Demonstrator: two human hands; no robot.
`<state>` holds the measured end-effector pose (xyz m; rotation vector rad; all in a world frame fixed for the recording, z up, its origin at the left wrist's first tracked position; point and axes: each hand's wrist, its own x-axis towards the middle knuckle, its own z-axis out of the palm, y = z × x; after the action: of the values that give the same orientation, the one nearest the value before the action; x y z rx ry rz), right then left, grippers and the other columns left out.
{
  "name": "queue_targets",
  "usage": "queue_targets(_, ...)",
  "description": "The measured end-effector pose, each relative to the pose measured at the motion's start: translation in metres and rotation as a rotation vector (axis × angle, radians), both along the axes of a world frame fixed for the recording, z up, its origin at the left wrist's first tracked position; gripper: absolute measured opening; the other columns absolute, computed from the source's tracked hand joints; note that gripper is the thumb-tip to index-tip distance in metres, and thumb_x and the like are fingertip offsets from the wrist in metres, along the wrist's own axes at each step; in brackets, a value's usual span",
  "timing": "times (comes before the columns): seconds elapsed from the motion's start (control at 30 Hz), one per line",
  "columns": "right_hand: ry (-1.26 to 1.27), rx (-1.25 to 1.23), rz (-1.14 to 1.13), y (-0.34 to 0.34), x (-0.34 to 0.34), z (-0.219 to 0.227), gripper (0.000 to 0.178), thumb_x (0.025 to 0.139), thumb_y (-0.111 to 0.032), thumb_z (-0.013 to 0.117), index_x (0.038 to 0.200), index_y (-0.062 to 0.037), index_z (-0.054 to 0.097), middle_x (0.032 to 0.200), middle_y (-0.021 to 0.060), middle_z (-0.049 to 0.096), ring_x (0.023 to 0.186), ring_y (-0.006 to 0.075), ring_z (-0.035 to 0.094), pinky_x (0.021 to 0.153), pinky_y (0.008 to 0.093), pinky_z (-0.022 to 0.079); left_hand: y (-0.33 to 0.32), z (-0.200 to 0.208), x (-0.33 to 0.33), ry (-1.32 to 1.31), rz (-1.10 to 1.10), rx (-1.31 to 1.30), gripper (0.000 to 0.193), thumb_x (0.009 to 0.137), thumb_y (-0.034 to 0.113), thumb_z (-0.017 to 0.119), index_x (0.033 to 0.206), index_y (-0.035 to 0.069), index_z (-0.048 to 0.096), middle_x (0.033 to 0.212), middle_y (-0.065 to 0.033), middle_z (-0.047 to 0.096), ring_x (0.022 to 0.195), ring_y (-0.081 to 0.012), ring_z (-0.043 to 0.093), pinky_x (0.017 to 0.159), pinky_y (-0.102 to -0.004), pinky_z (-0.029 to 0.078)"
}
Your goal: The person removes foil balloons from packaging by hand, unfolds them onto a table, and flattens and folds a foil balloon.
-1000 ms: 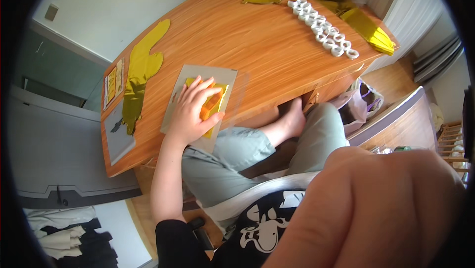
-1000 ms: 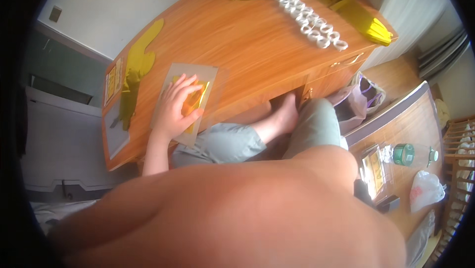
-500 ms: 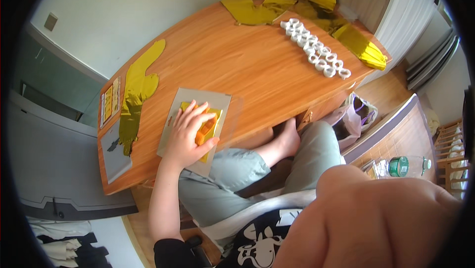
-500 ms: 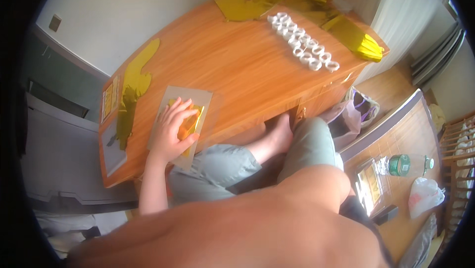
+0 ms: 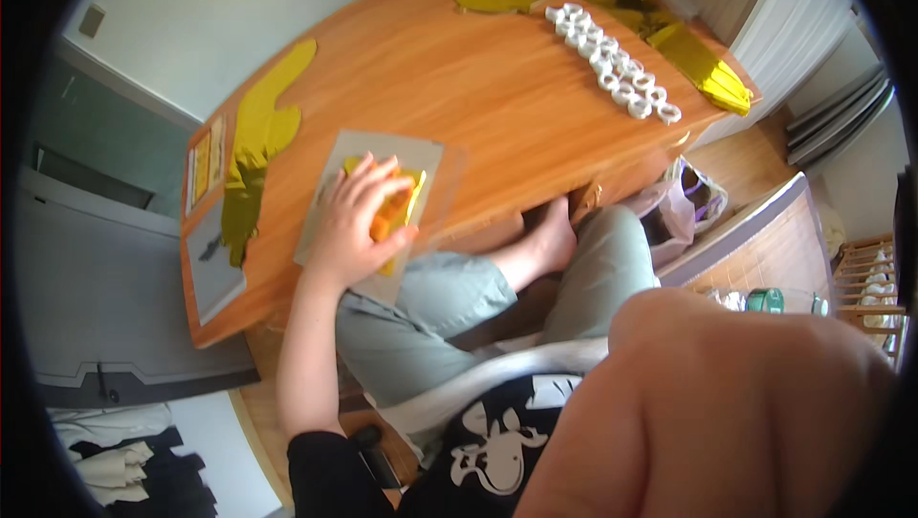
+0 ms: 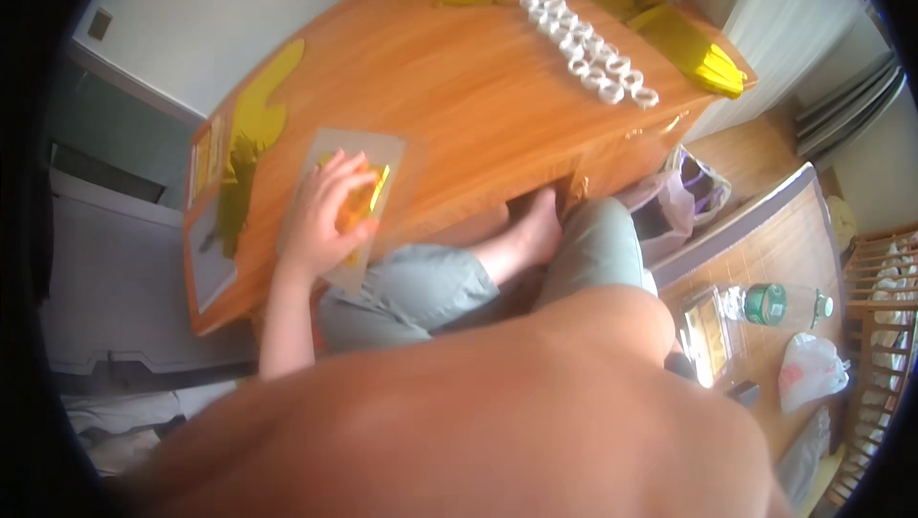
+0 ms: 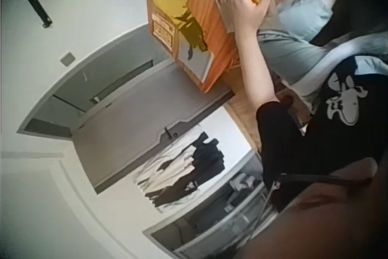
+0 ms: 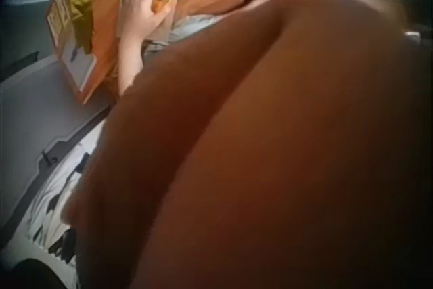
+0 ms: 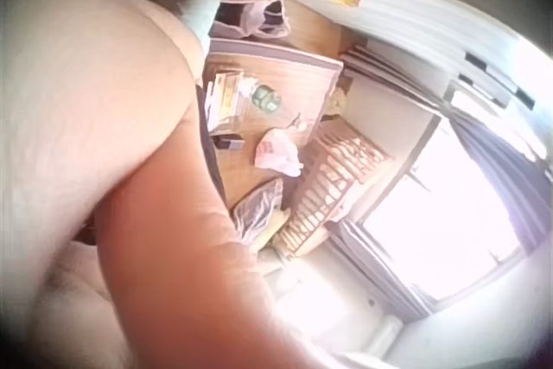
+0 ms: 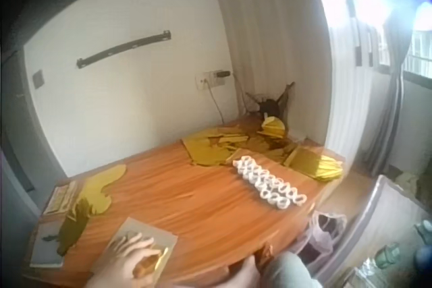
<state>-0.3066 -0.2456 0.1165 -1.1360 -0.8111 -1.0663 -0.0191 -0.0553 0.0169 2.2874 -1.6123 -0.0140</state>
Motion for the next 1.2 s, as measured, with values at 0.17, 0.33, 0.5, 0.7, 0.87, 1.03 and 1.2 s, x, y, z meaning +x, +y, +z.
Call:
queue_targets(0.17,-0.016,-0.016,0.02,0.001,0.0,0.001,0.028,0.105,-0.025,0.054,0.108,-0.0045,0.073,0.105,0.0152,0.074,0.092,0.0318,0.066,0.089,0.045,0.05,0.001,-0.001,-0.002,-0.002,-0.001,-0.003,0.052,0.087,0.04,0.074,0.131,0.016,0.062,0.152,-0.0096,0.053,0.148,-0.0371,0.038,0.123,-0.0598,0.023)
queue_targets(0.33,-0.036,-0.029,0.007,0.002,-0.001,0.002,0.028,0.105,-0.025,0.054,0.109,-0.0042,0.072,0.106,0.0153,0.074,0.092,0.032,0.066,0.089,0.0451,0.05,0.004,-0.004,-0.001,-0.002,-0.003,-0.006,0.051,0.087,0.039,0.074,0.131,0.016,0.062,0.152,-0.0094,0.053,0.148,-0.037,0.038,0.123,-0.0587,0.023)
queue_targets(0.5,-0.029,-0.034,0.009,0.005,-0.008,0.004,0.028,0.105,-0.025,0.054,0.109,-0.0039,0.072,0.106,0.0154,0.074,0.093,0.0322,0.066,0.09,0.0452,0.05,0.004,-0.002,-0.003,-0.025,0.015,-0.005,0.051,0.087,0.04,0.074,0.131,0.017,0.063,0.151,-0.0095,0.054,0.148,-0.0366,0.039,0.123,-0.058,0.023)
queue_targets(0.7,-0.069,-0.049,0.011,0.006,-0.006,0.004,0.028,0.105,-0.025,0.054,0.11,-0.0036,0.072,0.107,0.0155,0.073,0.094,0.0324,0.066,0.091,0.0454,0.05,0.002,0.001,-0.008,-0.009,0.008,-0.003,0.05,0.087,0.041,0.074,0.13,0.017,0.063,0.151,-0.0092,0.053,0.148,-0.0364,0.038,0.123,-0.0584,0.023)
queue_targets(0.87,-0.078,-0.046,0.002,0.009,-0.009,0.005,0.028,0.106,-0.025,0.054,0.11,-0.0033,0.072,0.107,0.0156,0.073,0.094,0.0326,0.066,0.091,0.0455,0.05,0.005,-0.004,-0.006,0.001,0.013,-0.019,0.049,0.087,0.041,0.074,0.129,0.016,0.063,0.151,-0.0093,0.053,0.148,-0.0364,0.038,0.123,-0.0584,0.023)
queue_targets(1.03,-0.101,-0.053,0.006,0.007,-0.009,0.006,0.029,0.106,-0.025,0.054,0.111,-0.0031,0.072,0.108,0.0157,0.073,0.095,0.0328,0.066,0.092,0.0456,0.049,0.002,-0.002,-0.006,0.01,0.005,-0.018,0.049,0.087,0.041,0.074,0.128,0.016,0.063,0.151,-0.0094,0.053,0.148,-0.0365,0.038,0.123,-0.0581,0.022)
queue_targets(1.2,-0.116,-0.052,-0.006,0.01,-0.011,0.007,0.029,0.106,-0.025,0.054,0.111,-0.0028,0.071,0.108,0.0158,0.073,0.096,0.033,0.066,0.092,0.0457,0.049,0.002,-0.003,-0.005,0.007,0.008,-0.021,0.05,0.087,0.04,0.074,0.129,0.016,0.063,0.151,-0.0093,0.053,0.148,-0.0368,0.038,0.123,-0.0582,0.023)
